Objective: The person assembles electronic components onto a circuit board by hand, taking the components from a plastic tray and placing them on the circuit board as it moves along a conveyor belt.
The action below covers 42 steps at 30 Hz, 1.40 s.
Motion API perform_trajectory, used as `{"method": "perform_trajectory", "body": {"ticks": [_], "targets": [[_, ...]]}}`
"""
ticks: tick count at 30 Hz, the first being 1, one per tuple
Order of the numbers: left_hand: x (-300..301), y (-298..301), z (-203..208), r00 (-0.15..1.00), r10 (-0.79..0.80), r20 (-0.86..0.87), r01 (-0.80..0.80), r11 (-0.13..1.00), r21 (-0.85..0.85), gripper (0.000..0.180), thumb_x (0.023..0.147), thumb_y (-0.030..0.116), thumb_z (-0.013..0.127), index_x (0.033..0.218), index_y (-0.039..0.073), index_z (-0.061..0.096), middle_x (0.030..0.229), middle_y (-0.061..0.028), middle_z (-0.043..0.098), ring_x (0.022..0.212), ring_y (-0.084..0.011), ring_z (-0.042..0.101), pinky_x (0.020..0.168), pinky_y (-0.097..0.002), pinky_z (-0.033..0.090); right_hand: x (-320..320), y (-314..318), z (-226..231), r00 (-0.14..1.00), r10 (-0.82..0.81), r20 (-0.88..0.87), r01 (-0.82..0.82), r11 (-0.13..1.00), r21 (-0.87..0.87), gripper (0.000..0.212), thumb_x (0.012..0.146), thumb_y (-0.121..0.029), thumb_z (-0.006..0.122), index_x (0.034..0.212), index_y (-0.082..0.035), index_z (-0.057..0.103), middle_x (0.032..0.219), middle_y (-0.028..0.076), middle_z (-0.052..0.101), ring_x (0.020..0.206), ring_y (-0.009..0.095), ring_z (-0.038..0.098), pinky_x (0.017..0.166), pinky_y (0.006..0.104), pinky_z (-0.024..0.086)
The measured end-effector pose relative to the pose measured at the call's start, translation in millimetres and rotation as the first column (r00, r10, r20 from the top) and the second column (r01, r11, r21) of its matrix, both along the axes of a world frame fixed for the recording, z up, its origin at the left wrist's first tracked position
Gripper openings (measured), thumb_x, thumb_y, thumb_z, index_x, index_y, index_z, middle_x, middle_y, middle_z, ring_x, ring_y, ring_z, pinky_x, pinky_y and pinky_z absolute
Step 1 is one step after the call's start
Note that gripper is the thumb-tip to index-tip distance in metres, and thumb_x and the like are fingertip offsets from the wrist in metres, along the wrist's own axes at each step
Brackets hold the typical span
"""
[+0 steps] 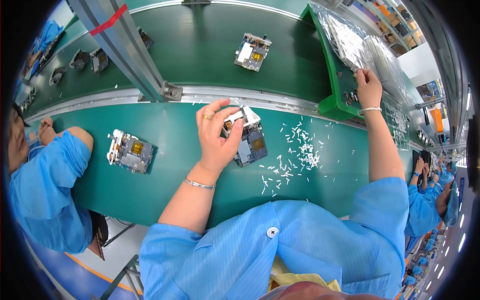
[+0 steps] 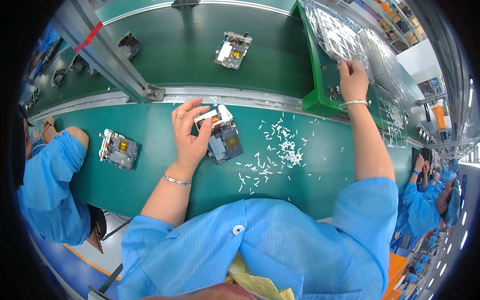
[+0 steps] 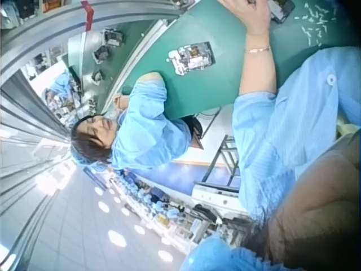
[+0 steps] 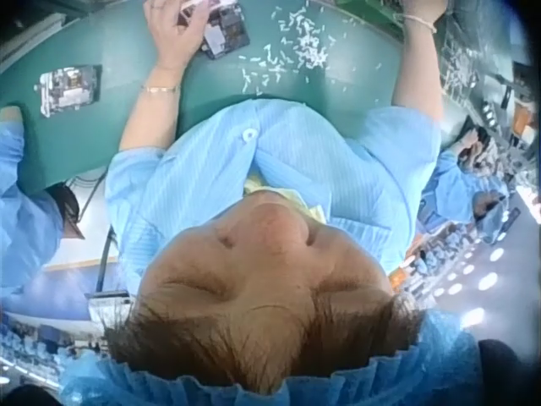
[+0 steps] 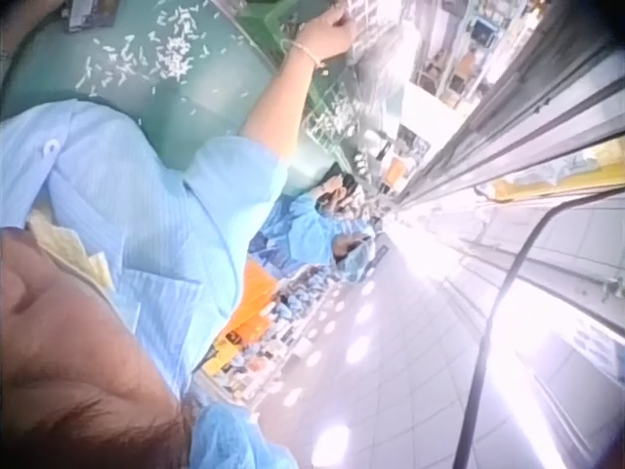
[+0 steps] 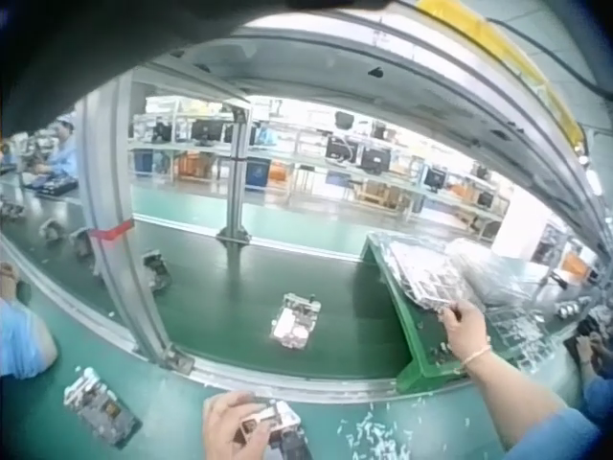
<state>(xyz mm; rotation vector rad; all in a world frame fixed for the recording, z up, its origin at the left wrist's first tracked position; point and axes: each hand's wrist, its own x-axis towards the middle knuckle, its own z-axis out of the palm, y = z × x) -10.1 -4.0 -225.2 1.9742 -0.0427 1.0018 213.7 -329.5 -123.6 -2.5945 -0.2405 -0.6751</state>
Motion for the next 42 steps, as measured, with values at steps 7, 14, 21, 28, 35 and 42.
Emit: {"method": "perform_trajectory", "body": {"ticks": [7, 14, 21, 28, 35, 42], "targets": [[-7.1, 1.2, 4.3, 0.997, 0.012, 0.076, -0.014, 0.999, 0.029, 0.015, 0.079, 0.008, 0.068, 0.093, 0.006, 0.066, 0.104, -0.0096, 0.062, 0.095, -0.0272, 0.054, 0.082, -0.0363, 0.045, -65.3, 28.2, -11.6, 0.943, 0.278, -0.181, -0.080, 0.720, 0.689, 0.017, 0.095, -0.015, 0.055, 0.099, -0.001, 0.064, 0.084, 0.005, 0.067, 0.063, 0.007, 0.053, 0.061, 0.0212, 0.043], [-32.9, -12.9, 30.0, 0.946, -0.317, 0.066, 0.317, 0.948, 0.008, 0.011, 0.078, -0.002, 0.068, 0.088, 0.001, 0.065, 0.087, -0.0082, 0.064, 0.065, -0.0157, 0.055, 0.056, -0.0254, 0.046, -186.5, 114.2, -35.4, 0.549, 0.745, -0.380, -0.196, 0.556, 0.808, 0.011, 0.094, -0.010, 0.058, 0.098, -0.002, 0.064, 0.087, 0.000, 0.062, 0.078, 0.008, 0.056, 0.073, 0.0228, 0.047], [-40.3, -20.7, 33.3, 0.955, -0.294, -0.022, 0.285, 0.938, -0.197, 0.009, 0.079, -0.002, 0.067, 0.087, 0.002, 0.066, 0.082, -0.0051, 0.063, 0.059, -0.0090, 0.056, 0.050, -0.0220, 0.044, -219.8, 158.7, -50.6, 0.486, 0.856, -0.175, 0.110, 0.139, 0.984, 0.014, 0.097, -0.013, 0.056, 0.104, -0.003, 0.062, 0.090, -0.001, 0.060, 0.085, 0.006, 0.054, 0.077, 0.0222, 0.044], [-34.9, -18.5, 30.0, 0.993, -0.092, -0.072, 0.099, 0.990, 0.096, 0.015, 0.073, -0.002, 0.070, 0.086, 0.002, 0.065, 0.080, -0.0064, 0.061, 0.064, -0.0189, 0.060, 0.055, -0.0279, 0.049, -209.9, 153.4, -63.4, 0.729, 0.642, -0.237, -0.236, 0.561, 0.793, 0.009, 0.088, -0.005, 0.065, 0.093, -0.001, 0.059, 0.077, -0.002, 0.059, 0.065, 0.006, 0.051, 0.060, 0.0202, 0.044], [-39.0, -20.5, 33.9, 0.994, -0.093, -0.056, 0.106, 0.944, 0.312, 0.020, 0.067, -0.001, 0.072, 0.085, 0.003, 0.066, 0.081, -0.0063, 0.062, 0.068, -0.0227, 0.061, 0.057, -0.0318, 0.050, -214.0, 154.1, -49.7, 0.565, 0.726, -0.393, -0.048, 0.504, 0.862, 0.004, 0.090, -0.004, 0.059, 0.088, -0.001, 0.060, 0.079, -0.003, 0.059, 0.068, 0.002, 0.050, 0.061, 0.0176, 0.042], [-33.2, -27.3, 20.4, 0.985, -0.172, 0.022, 0.172, 0.985, -0.013, 0.013, 0.074, 0.001, 0.068, 0.086, 0.004, 0.064, 0.077, -0.0052, 0.061, 0.062, -0.0197, 0.056, 0.054, -0.0279, 0.046, -215.9, 133.1, -59.7, 0.560, 0.717, -0.415, -0.084, 0.547, 0.833, 0.004, 0.089, -0.003, 0.059, 0.086, -0.001, 0.061, 0.076, -0.003, 0.058, 0.066, 0.001, 0.050, 0.058, 0.0187, 0.041]]}}
